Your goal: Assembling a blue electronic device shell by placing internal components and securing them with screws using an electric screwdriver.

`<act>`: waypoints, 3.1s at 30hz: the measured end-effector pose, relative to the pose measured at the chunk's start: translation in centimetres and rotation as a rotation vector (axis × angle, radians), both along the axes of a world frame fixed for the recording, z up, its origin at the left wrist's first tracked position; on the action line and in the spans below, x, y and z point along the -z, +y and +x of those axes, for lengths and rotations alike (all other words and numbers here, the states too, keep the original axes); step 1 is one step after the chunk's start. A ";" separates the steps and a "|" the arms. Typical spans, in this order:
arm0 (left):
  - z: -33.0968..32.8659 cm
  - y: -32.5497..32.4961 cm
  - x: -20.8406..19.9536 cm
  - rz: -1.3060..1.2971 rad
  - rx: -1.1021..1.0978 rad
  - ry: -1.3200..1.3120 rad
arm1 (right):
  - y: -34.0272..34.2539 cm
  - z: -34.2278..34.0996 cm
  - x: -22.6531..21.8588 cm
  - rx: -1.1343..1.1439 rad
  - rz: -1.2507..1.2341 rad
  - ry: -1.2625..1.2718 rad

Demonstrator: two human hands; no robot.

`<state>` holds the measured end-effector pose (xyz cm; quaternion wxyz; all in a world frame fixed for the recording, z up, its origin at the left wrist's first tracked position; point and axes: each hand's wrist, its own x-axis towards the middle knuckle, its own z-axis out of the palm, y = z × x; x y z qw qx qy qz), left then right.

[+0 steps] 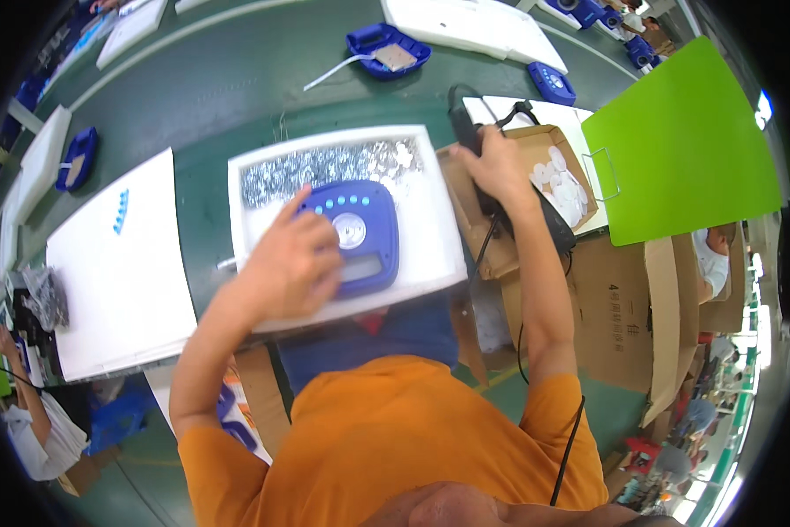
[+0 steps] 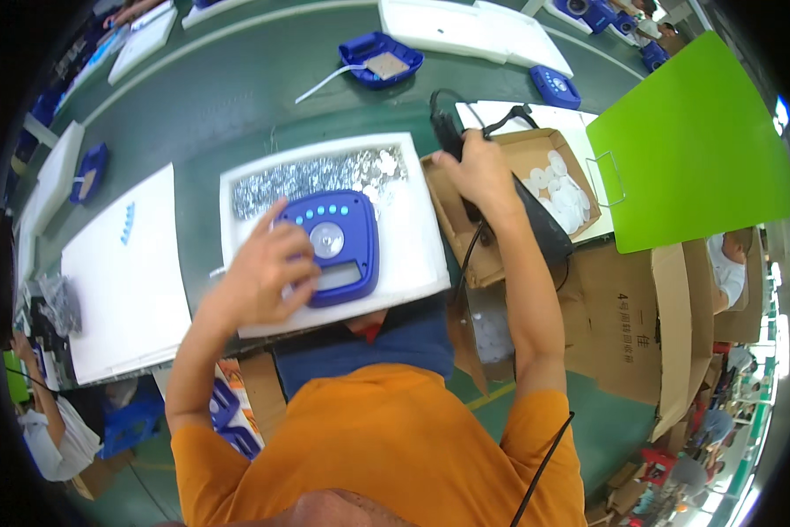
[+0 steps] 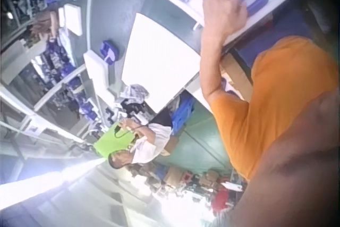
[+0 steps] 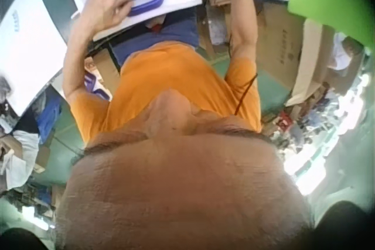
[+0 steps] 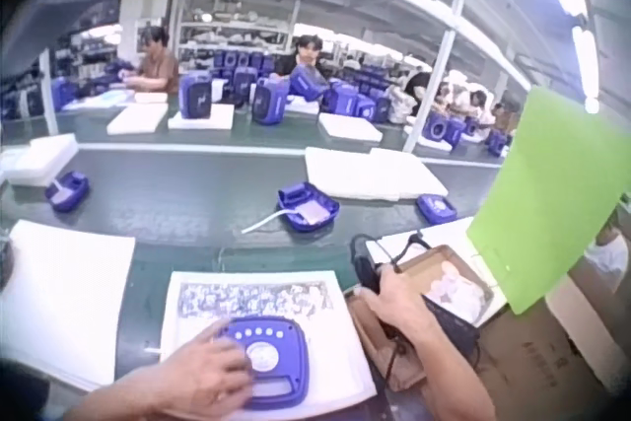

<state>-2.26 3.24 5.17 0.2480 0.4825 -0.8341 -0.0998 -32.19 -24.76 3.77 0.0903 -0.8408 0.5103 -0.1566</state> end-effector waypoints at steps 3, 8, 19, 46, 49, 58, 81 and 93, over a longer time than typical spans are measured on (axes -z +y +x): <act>-1.9 1.8 0.7 0.000 0.000 -0.138 | 0.6 0.7 0.8 0.008 0.002 0.148; -2.4 3.1 1.3 -0.001 -0.044 -0.218 | 1.6 5.3 -0.8 -0.042 -0.281 0.127; 3.4 1.9 -6.3 -0.065 -0.240 -0.004 | -14.1 16.0 3.2 -0.301 -0.285 0.168; 4.7 -12.4 -1.7 -0.284 -0.514 0.123 | 8.7 11.1 -7.9 -0.589 -0.478 -0.427; 4.1 -8.6 -3.1 -0.151 -0.546 0.781 | 9.5 8.7 -7.4 -0.442 -0.482 -0.602; 1.6 -0.4 -1.6 0.255 -0.481 1.568 | 13.2 7.0 -3.2 -0.476 0.250 -0.720; 6.8 0.4 5.4 -0.165 -0.860 0.760 | 5.9 4.8 -2.1 -0.447 0.230 -0.252; 10.9 2.2 8.2 -0.152 -0.921 0.983 | -24.6 4.1 2.1 0.087 -0.031 -0.010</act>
